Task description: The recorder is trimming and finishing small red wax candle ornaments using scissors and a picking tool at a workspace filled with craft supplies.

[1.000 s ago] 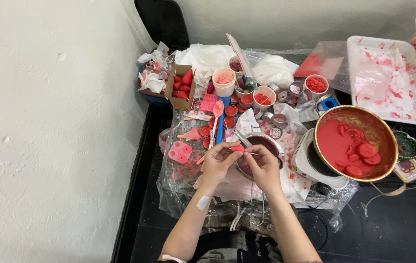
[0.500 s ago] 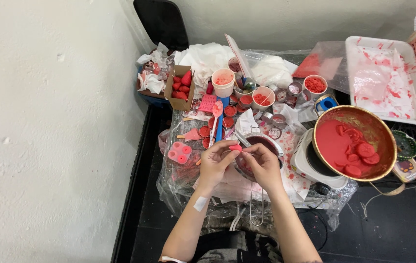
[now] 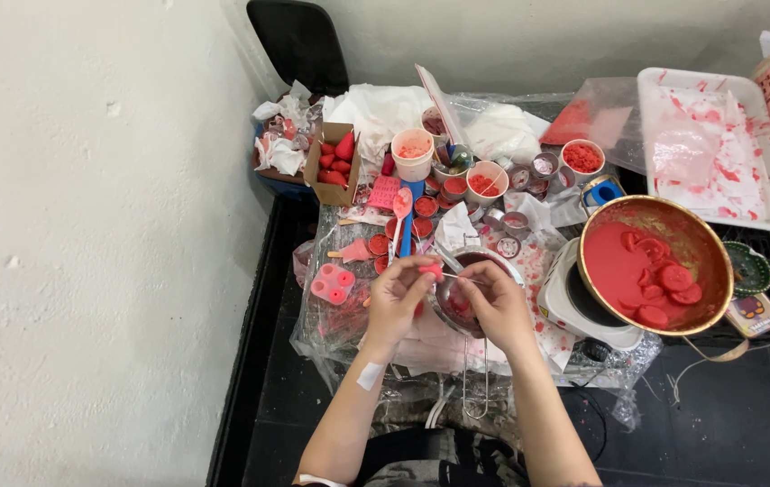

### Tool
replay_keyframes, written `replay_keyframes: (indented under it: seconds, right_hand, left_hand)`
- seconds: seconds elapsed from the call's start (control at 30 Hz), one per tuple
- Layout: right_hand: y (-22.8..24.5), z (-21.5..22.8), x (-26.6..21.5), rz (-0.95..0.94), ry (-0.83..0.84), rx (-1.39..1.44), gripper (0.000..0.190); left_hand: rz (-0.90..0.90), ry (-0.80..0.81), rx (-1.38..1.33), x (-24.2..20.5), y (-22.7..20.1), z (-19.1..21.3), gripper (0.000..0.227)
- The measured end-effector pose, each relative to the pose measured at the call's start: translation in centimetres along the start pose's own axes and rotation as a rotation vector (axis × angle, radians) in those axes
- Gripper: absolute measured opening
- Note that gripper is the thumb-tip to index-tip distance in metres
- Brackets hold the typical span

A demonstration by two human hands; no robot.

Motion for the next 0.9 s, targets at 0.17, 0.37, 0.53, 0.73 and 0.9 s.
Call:
replay_keyframes:
  seconds: [0.17,0.37,0.53,0.73,0.9]
  right_hand:
    - [1.2,0.9,0.1,-0.080,-0.147,-0.113,0.011]
    - [1.1,-1.2,0.0,-0.061,-0.010,0.204,0.027]
    - [1.8,-3.4,1.2,0.051,0.048,0.133,0.027]
    - [1.4,-3.4,2.3,0.167,0.081,0.101,0.035]
    - [-0.5,-2.4,2.8,0.046,0.058,0.350,0.026]
  left_hand:
    - [-0.057,-0.126,0.070,0.2,-1.0,1.3,0.022]
    - [-0.123,-0.084,0.246,0.0,-2.3,-0.1,0.026]
    - [-0.125,-0.082,0.341,-0.1,-2.5,-0.3,0.028]
    - [-0.170,-0.075,0.525,-0.3,-2.3,0.0,0.027]
    - [-0.058,-0.052,0.438,-0.3,-2.4,-0.1,0.026]
Point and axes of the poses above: each hand's wrist, its own x-axis towards the middle knuckle, its own z-axis out of the back of the hand, y = z × x, the point moved 5 cm from there along x, towards the middle knuckle, and after that the axes turned 1 degree about x, right-handed, at the moved point
